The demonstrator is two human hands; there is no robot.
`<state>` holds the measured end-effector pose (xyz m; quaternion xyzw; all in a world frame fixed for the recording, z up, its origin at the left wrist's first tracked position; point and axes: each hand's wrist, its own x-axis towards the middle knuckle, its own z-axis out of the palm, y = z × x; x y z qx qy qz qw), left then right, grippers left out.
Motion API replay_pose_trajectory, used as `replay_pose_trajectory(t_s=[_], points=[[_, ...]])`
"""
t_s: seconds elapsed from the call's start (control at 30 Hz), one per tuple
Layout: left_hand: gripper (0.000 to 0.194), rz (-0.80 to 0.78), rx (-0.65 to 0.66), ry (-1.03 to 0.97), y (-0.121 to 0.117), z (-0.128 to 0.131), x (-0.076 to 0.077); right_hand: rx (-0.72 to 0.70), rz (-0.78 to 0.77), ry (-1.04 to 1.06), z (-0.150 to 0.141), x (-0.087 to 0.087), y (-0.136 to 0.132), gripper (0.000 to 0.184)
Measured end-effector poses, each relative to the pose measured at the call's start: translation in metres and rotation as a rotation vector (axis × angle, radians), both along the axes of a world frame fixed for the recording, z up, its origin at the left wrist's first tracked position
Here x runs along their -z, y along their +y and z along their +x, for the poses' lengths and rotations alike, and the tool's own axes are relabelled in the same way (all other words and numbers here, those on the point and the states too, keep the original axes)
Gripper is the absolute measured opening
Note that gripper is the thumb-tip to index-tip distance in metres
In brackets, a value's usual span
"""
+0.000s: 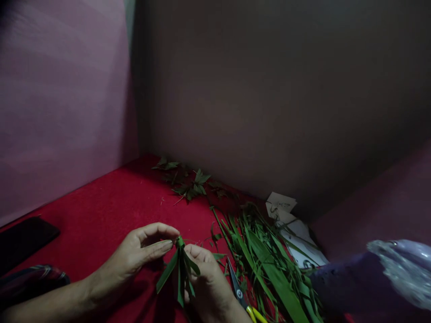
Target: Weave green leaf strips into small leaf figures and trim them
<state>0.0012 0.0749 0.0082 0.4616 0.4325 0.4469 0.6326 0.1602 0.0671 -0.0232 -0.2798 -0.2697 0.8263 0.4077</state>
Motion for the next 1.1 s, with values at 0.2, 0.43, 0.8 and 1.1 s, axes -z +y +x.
replay_pose_trajectory(t_s=[0.2, 0.43, 0.8, 1.1], points=[[0.021, 0.014, 0.010, -0.041, 0.002, 0.002, 0.004, 0.004, -0.004, -0.001, -0.004, -0.003, -0.002, 0.024], [0.017, 0.012, -0.034, -0.018, 0.002, 0.003, 0.005, 0.010, 0.011, -0.026, -0.002, 0.004, -0.001, 0.022], [0.019, 0.005, -0.014, -0.034, 0.003, 0.002, 0.008, 0.028, 0.022, 0.000, -0.003, 0.007, 0.002, 0.025], [0.025, 0.248, -0.131, 0.249, 0.023, -0.008, -0.001, 0.051, 0.044, 0.054, -0.001, 0.003, 0.004, 0.020]])
